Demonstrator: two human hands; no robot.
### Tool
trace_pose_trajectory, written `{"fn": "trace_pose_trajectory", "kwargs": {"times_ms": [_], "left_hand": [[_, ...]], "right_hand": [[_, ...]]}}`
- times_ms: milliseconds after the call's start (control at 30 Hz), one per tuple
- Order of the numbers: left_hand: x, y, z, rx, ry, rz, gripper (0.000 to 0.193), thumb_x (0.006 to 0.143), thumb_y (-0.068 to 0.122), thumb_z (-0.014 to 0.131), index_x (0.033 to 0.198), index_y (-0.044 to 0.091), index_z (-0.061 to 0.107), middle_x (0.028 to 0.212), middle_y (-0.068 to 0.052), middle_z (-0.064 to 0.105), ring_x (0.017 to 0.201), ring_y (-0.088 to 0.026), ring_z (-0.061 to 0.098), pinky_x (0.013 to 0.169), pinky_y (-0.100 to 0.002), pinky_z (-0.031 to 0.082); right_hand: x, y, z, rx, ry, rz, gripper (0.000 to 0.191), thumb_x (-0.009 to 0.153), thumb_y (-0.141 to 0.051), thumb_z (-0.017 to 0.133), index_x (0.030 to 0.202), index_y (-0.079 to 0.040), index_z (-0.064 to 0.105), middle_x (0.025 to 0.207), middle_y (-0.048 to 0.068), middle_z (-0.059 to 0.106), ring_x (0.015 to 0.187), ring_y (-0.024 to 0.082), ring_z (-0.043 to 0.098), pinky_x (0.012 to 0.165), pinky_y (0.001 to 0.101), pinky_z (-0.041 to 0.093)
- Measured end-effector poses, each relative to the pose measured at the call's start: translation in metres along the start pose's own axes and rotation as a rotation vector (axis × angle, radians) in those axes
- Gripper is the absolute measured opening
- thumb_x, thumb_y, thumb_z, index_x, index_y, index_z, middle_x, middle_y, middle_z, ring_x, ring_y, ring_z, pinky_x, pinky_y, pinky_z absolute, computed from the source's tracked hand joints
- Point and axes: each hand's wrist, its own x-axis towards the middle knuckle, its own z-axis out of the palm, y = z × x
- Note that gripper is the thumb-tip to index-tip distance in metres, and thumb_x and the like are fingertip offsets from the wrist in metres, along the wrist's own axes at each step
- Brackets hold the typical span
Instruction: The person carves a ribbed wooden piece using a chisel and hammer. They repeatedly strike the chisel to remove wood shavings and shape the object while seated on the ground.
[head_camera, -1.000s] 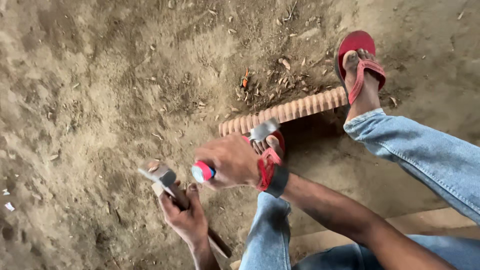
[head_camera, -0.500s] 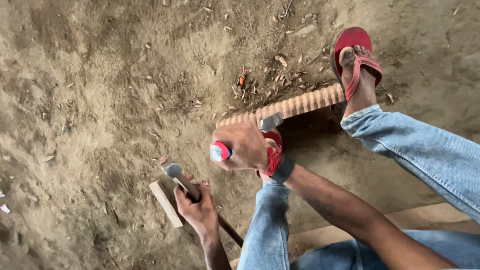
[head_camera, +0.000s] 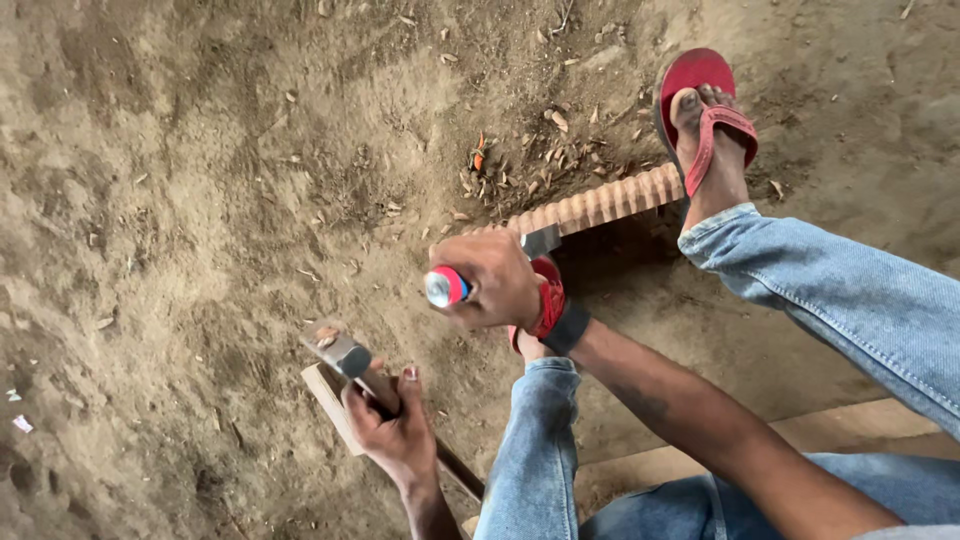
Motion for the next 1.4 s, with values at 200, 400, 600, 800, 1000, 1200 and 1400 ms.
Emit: {"fn": "trace_pose_trajectory", "kwargs": {"times_ms": [200,400,600,800,1000,1200,1400], "left_hand": [[0.005,0.019,-0.002,-0.079,0.051,0.101,0.038,0.096,0.016,0.073,0.125,-0.002,0.057,0.086,-0.013,0.072,0.057,-0.009,0.067,0.049,-0.023,0.054],[0.016,0.059,-0.026,-0.26,0.097,0.154,0.017,0.1,0.013,0.067,0.107,0.002,0.056,0.062,-0.009,0.061,0.042,-0.007,0.056,0.044,-0.023,0.047],[0.01,0.065,0.0,0.445,-0.416,-0.008,0.015,0.098,0.016,0.069,0.1,0.003,0.062,0.066,-0.01,0.066,0.051,-0.019,0.064,0.046,-0.035,0.053],[0.009,0.052,-0.004,0.128,-0.207,0.033,0.027,0.09,0.014,0.074,0.109,0.001,0.058,0.077,-0.007,0.067,0.061,-0.014,0.063,0.054,-0.031,0.055],[0.011,0.026,-0.008,0.181,-0.047,0.059,0.035,0.089,0.01,0.077,0.117,-0.001,0.06,0.08,-0.007,0.061,0.062,-0.015,0.054,0.054,-0.031,0.048],[0.005,0.01,-0.007,0.245,-0.01,0.041,0.038,0.092,0.012,0.077,0.121,-0.002,0.059,0.086,-0.007,0.064,0.07,-0.015,0.059,0.065,-0.033,0.051],[0.004,0.013,0.001,0.077,-0.043,0.018,0.041,0.093,0.006,0.075,0.127,-0.004,0.056,0.111,-0.01,0.065,0.091,-0.015,0.063,0.077,-0.03,0.055]], "right_hand": [[-0.002,-0.004,-0.004,0.001,-0.098,0.02,0.018,0.08,-0.019,0.079,0.089,-0.011,0.065,0.077,0.006,0.065,0.068,0.025,0.067,0.061,0.0369,0.052],[-0.004,-0.005,-0.011,0.095,-0.086,0.025,0.019,0.079,-0.017,0.078,0.09,-0.011,0.065,0.08,0.006,0.064,0.071,0.028,0.064,0.064,0.0374,0.05],[-0.007,-0.003,-0.01,0.053,-0.107,0.005,0.023,0.077,-0.02,0.079,0.092,-0.009,0.065,0.08,0.008,0.063,0.071,0.029,0.064,0.062,0.0382,0.049],[-0.001,-0.011,-0.011,0.028,-0.084,0.017,0.017,0.081,-0.02,0.077,0.087,-0.011,0.063,0.076,0.007,0.063,0.068,0.029,0.064,0.06,0.0381,0.05],[0.008,-0.027,-0.008,-0.17,-0.015,0.134,0.02,0.082,-0.022,0.079,0.083,-0.012,0.062,0.067,0.003,0.06,0.056,0.02,0.061,0.05,0.0345,0.049],[0.009,-0.036,0.0,-0.045,-0.147,-0.019,0.021,0.078,-0.019,0.078,0.08,-0.012,0.058,0.068,0.004,0.06,0.057,0.021,0.06,0.051,0.0365,0.047],[0.014,-0.025,0.003,-0.032,-0.137,0.058,0.018,0.08,-0.017,0.076,0.083,-0.014,0.059,0.07,0.002,0.061,0.06,0.022,0.062,0.054,0.0366,0.048]]}}
